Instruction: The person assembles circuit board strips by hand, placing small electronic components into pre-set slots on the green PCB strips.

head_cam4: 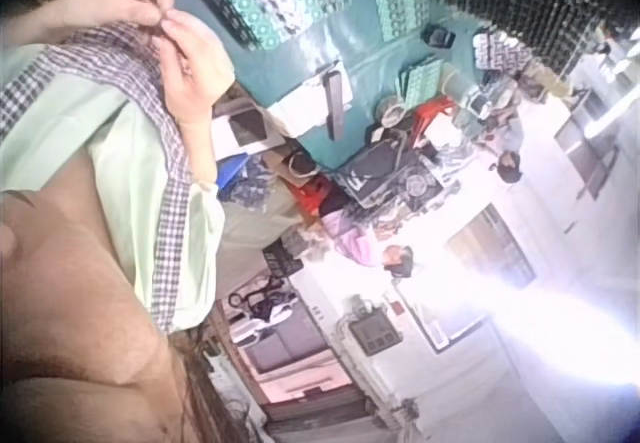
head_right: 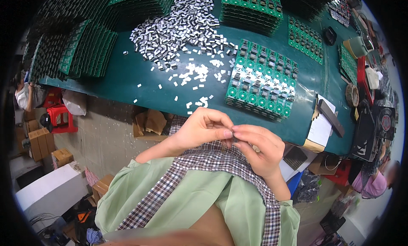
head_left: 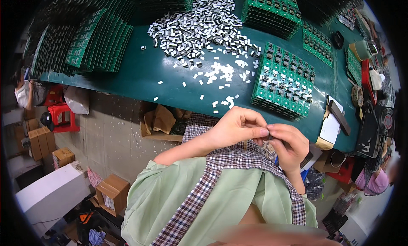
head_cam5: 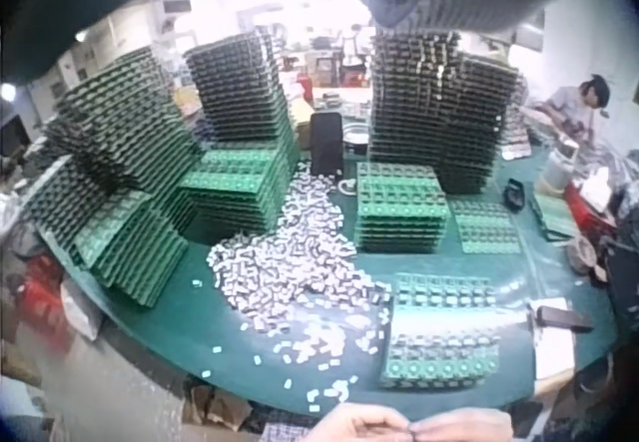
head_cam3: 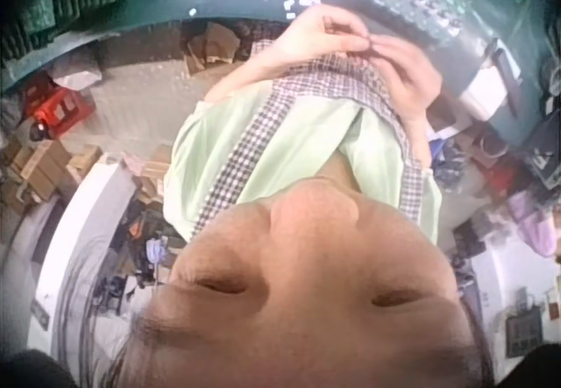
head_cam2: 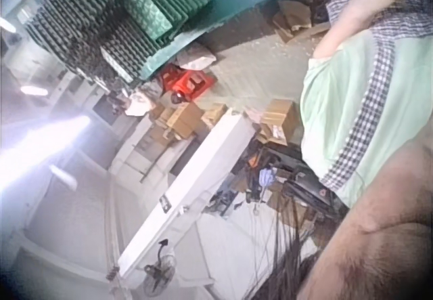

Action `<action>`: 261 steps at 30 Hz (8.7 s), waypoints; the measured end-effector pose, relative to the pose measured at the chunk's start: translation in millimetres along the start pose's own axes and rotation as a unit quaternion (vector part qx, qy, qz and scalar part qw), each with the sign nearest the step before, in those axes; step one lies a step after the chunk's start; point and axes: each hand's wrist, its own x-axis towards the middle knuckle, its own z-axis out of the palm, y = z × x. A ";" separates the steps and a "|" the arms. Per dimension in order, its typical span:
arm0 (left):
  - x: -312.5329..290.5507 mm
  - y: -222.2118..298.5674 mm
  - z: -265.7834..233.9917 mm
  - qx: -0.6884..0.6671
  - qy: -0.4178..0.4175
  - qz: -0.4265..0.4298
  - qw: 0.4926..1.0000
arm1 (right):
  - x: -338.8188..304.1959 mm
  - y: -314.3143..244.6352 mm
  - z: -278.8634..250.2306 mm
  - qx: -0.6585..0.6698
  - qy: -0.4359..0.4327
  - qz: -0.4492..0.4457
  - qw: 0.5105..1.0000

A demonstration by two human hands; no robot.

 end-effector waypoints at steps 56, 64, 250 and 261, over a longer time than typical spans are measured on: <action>-8.0 2.0 -15.5 -0.144 0.112 0.030 0.983 | 26.8 3.0 22.1 -0.125 0.001 -0.025 0.992; -7.2 3.5 -16.8 -0.153 0.088 0.015 0.984 | 26.7 5.6 20.6 -0.095 -0.017 -0.006 0.995; 23.3 -1.5 3.1 0.462 0.091 0.384 0.794 | 13.2 9.0 -10.8 -0.079 0.033 0.070 0.994; 22.5 20.2 -21.7 0.629 0.228 0.353 0.654 | 14.1 27.1 -43.6 -0.123 0.132 0.125 0.975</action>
